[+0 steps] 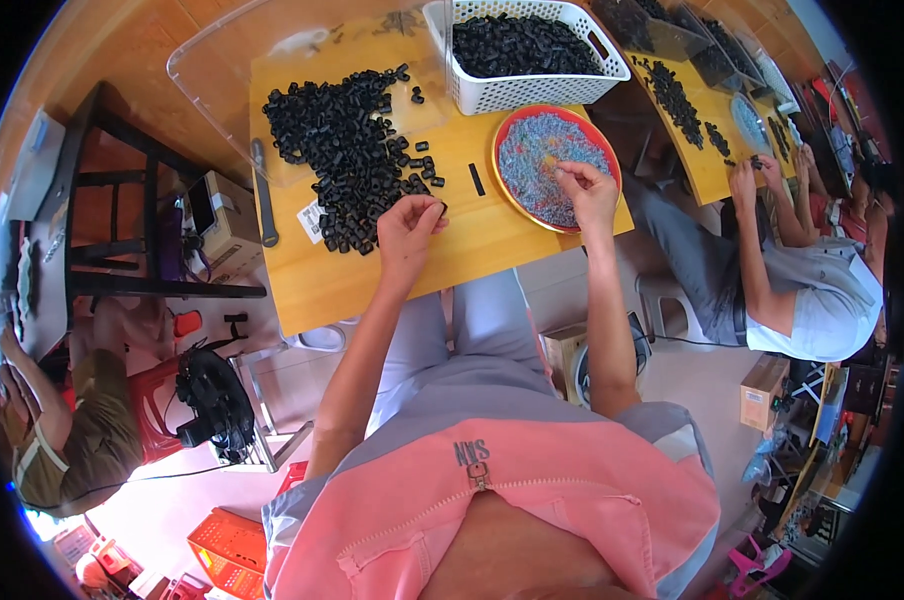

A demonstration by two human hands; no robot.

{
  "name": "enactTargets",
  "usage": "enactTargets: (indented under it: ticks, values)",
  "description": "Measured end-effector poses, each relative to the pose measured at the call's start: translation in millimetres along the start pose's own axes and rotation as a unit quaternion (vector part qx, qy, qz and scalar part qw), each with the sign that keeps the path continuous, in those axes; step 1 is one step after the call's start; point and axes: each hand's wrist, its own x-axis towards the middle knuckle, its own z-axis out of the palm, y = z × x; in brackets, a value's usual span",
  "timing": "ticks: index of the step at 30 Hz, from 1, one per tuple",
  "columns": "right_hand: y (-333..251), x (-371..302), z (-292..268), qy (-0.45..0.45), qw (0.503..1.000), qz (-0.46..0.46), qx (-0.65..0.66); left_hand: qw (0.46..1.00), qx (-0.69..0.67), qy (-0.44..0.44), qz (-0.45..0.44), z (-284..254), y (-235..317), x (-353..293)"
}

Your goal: The person assembles small black rubber components by hand by inserting small colored inserts into them.

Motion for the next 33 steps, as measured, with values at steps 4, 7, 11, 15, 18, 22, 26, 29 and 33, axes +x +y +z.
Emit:
enactTargets:
  ticks: [4,7,11,15,18,22,26,29,33]
  values:
    - [-12.8,-7.6,3.4,-0.003,0.992,0.081,0.096,0.979,-0.154,-0.013,-0.135,-5.4,3.8,-18.1]
    - [-31.7,-22.9,11.8,-0.061,0.987,0.069,0.128,0.955,-0.24,-0.025,-0.171,-5.8,-0.5,-27.9]
    - [-53.8,-58.2,45.2,-0.157,0.982,0.034,0.098,0.94,-0.287,-0.037,-0.18,-3.6,0.4,-34.5]
    - [-70.7,-79.4,64.5,-0.193,0.979,-0.021,0.065,0.946,-0.273,-0.045,-0.17,-3.7,-3.0,-38.0]
    - [-75.3,-82.0,69.0,-0.205,0.978,-0.041,0.027,0.959,-0.238,-0.047,-0.149,-4.5,-1.3,-39.6]
    - [-77.6,-84.1,69.3,-0.205,0.977,-0.063,0.005,0.968,-0.209,-0.061,-0.126,-6.2,1.3,-42.7]
    - [-71.3,-83.5,71.3,-0.195,0.98,-0.015,0.043,0.962,-0.227,-0.059,-0.139,-7.5,4.1,-44.7]
    - [-75.0,-84.2,72.7,-0.21,0.976,-0.049,0.017,0.963,-0.23,-0.055,-0.131,-9.3,0.3,-44.7]
    - [-82.4,-84.7,75.3,-0.213,0.974,-0.078,-0.021,0.964,-0.228,-0.045,-0.128,-11.0,-0.4,-45.8]
